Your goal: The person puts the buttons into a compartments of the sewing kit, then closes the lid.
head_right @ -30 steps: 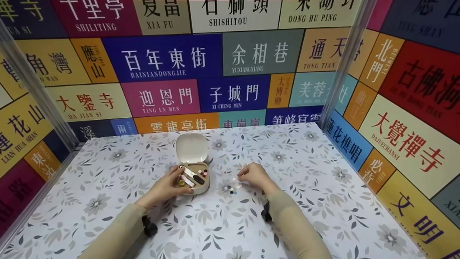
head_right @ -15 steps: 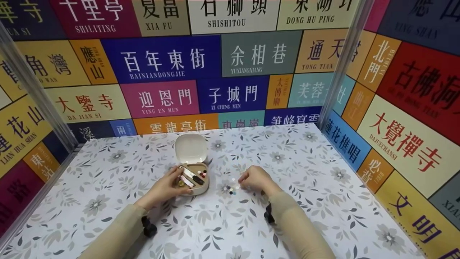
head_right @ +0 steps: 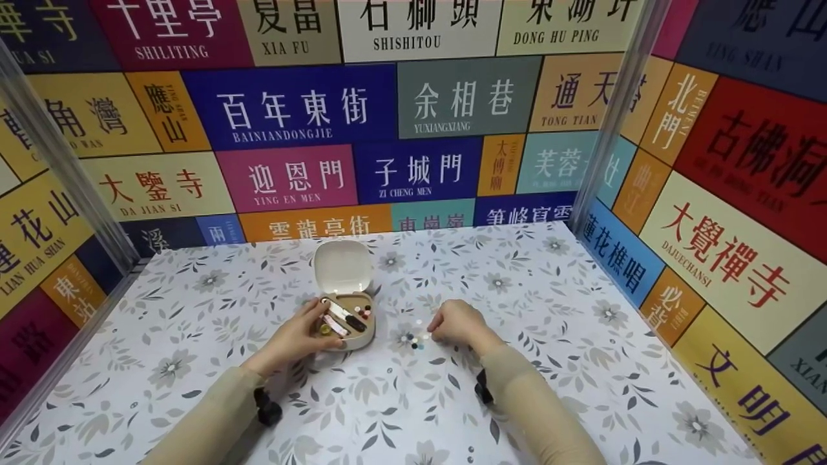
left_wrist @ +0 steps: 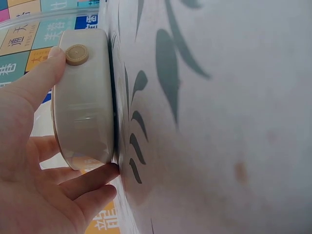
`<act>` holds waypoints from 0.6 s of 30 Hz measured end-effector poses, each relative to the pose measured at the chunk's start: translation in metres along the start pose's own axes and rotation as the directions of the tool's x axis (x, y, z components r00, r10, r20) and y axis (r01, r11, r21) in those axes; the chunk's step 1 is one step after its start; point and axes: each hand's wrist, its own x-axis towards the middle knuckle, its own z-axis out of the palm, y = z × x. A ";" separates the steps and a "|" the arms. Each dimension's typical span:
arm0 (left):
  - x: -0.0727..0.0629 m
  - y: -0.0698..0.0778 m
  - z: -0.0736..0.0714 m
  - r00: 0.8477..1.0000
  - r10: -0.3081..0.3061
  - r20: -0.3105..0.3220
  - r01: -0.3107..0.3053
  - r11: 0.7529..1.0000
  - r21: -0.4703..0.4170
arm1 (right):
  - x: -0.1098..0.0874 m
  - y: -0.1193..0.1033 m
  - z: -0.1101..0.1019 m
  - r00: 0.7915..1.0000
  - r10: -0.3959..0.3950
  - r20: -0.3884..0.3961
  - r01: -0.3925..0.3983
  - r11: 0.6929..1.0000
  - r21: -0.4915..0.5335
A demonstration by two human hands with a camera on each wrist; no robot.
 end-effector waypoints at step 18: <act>0.002 -0.003 0.000 1.000 0.007 0.004 -0.008 0.999 0.037 | 0.000 -0.003 0.000 0.998 -0.064 0.012 0.064 0.998 -0.008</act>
